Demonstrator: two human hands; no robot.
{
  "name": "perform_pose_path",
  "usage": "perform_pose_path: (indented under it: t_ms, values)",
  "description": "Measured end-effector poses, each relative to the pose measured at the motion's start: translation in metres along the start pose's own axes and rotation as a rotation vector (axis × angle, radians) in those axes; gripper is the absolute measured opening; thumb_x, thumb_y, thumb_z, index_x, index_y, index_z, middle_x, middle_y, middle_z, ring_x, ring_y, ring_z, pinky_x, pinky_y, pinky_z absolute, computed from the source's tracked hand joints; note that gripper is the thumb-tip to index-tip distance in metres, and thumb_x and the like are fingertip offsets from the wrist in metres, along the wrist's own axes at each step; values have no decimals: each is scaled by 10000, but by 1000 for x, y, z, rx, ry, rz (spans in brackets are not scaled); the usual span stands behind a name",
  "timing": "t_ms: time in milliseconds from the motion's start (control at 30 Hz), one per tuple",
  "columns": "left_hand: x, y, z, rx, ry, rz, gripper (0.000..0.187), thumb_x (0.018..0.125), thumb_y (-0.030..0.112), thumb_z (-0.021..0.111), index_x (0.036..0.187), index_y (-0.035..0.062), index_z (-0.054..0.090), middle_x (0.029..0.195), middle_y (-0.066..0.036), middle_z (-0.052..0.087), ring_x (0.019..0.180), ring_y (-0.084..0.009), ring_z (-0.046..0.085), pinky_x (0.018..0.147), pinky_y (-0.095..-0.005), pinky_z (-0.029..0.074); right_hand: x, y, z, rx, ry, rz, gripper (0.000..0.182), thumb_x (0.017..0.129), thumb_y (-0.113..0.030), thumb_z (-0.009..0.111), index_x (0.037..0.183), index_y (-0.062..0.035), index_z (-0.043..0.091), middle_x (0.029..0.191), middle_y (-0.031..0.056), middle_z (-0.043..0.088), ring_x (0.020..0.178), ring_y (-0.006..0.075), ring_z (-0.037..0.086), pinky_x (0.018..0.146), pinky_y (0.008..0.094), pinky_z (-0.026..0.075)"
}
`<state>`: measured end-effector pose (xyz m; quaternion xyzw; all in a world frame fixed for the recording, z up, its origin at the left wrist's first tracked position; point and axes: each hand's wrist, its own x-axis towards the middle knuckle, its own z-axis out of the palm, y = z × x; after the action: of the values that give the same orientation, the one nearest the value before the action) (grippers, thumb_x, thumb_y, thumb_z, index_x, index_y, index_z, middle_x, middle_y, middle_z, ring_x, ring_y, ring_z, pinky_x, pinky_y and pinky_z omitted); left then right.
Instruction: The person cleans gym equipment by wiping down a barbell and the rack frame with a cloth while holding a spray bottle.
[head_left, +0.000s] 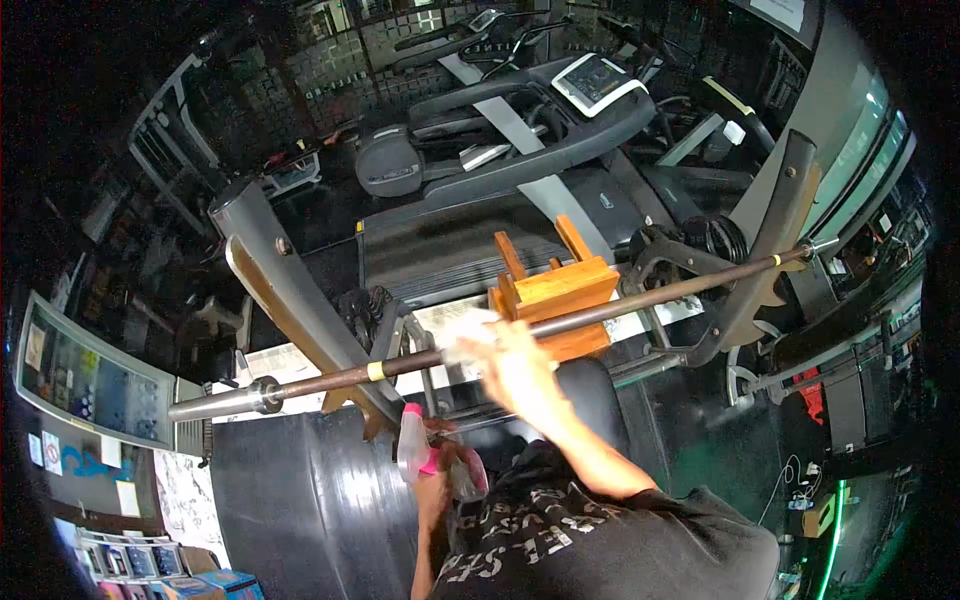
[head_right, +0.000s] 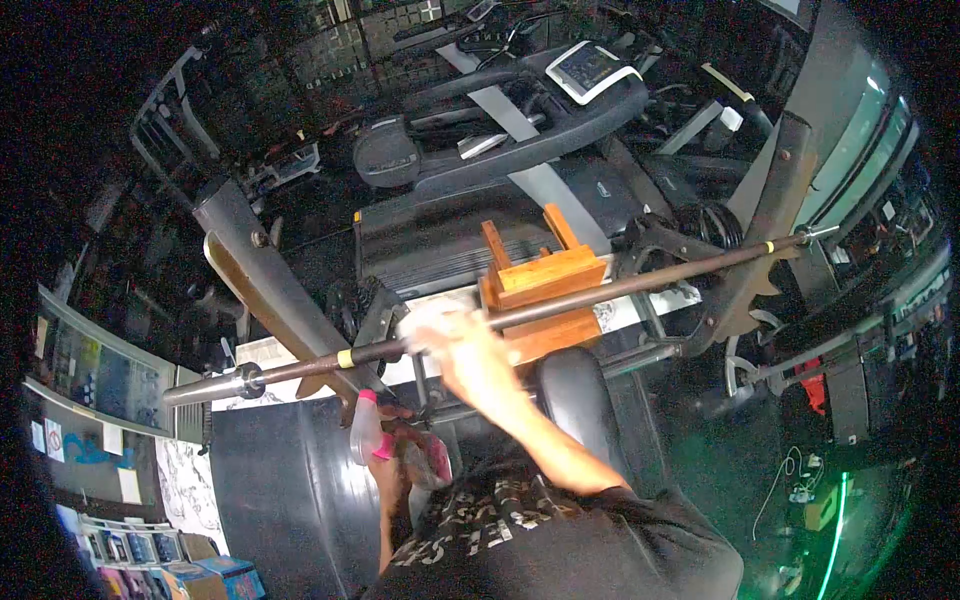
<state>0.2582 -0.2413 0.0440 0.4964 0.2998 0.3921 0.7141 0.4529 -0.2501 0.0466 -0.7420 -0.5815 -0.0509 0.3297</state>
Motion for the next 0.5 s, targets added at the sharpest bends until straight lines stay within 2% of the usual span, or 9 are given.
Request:
perform_pose_path:
  t_ms: [33, 67, 133, 233, 267, 333, 433, 467, 500]
  values:
    - [2, 4, 2, -21, 2, -30, 339, 867, 159, 640, 1136, 32, 477, 981, -86, 596, 645, -166, 606, 618, -306, 513, 5, -17, -9, 123, -156, 5, 501, 705, -7, 619, 1177, -174, 627, 1146, 121, 538, 1000, 317, 507, 873, 392, 473]
    - [5, 7, 3, 15, -1, -31, 342, 856, 174, 656, 1122, 33, 492, 967, -82, 605, 665, -161, 606, 619, -301, 510, 6, -15, -5, 281, -167, -68, 536, 689, -15, 645, 1210, -135, 594, 1165, 111, 542, 1050, 305, 508, 915, 388, 450]
    - [10, 7, 6, 49, -2, -32, 346, 845, 188, 671, 1108, 35, 506, 952, -79, 615, 684, -157, 607, 619, -296, 506, 9, -10, -12, 311, -174, -34, 559, 666, -38, 685, 1211, -78, 565, 1173, 119, 550, 1080, 299, 511, 954, 391, 425]
    - [14, -20, -4, 176, 151, 112, 344, 842, 228, 686, 1078, 30, 533, 903, -73, 625, 726, -156, 602, 638, -294, 501, 9, 26, -40, 221, 47, -11, 540, 649, -82, 717, 1162, -26, 558, 1146, 141, 585, 1076, 321, 525, 975, 401, 413]
    - [14, -36, -15, 258, 190, 51, 329, 847, 237, 686, 1060, 28, 548, 891, -64, 624, 740, -152, 594, 651, -289, 494, -1, 46, -45, 64, 119, 82, 529, 644, -86, 720, 1149, -33, 571, 1140, 148, 592, 1085, 329, 529, 971, 403, 417]
    - [12, -62, -34, 390, 246, -73, 308, 853, 240, 686, 1039, 25, 566, 882, -52, 622, 757, -145, 584, 665, -284, 485, -19, 90, -60, 3, 309, 241, 449, 653, -43, 697, 1094, -45, 614, 1156, 155, 585, 1115, 332, 527, 990, 405, 410]
    - [14, -64, -30, 447, 262, -195, 287, 854, 223, 687, 1028, 23, 577, 889, -43, 619, 768, -140, 578, 669, -279, 478, -44, 127, -92, -234, 467, 378, 496, 702, -2, 649, 1187, -82, 583, 1191, 170, 545, 1110, 348, 510, 987, 415, 400]
    - [14, -63, -27, 452, 261, -221, 279, 855, 217, 688, 1024, 22, 580, 892, -40, 618, 771, -138, 576, 671, -278, 476, -46, 131, -97, -223, 441, 487, 491, 727, -26, 660, 1206, -95, 577, 1203, 198, 534, 1111, 371, 485, 981, 447, 395]
    - [14, -59, -24, 459, 261, -244, 272, 855, 211, 688, 1021, 22, 584, 894, -37, 617, 774, -136, 575, 672, -276, 474, -47, 130, -98, -271, 413, 474, 488, 729, -13, 649, 1204, -98, 578, 1194, 193, 538, 1104, 368, 486, 974, 452, 394]
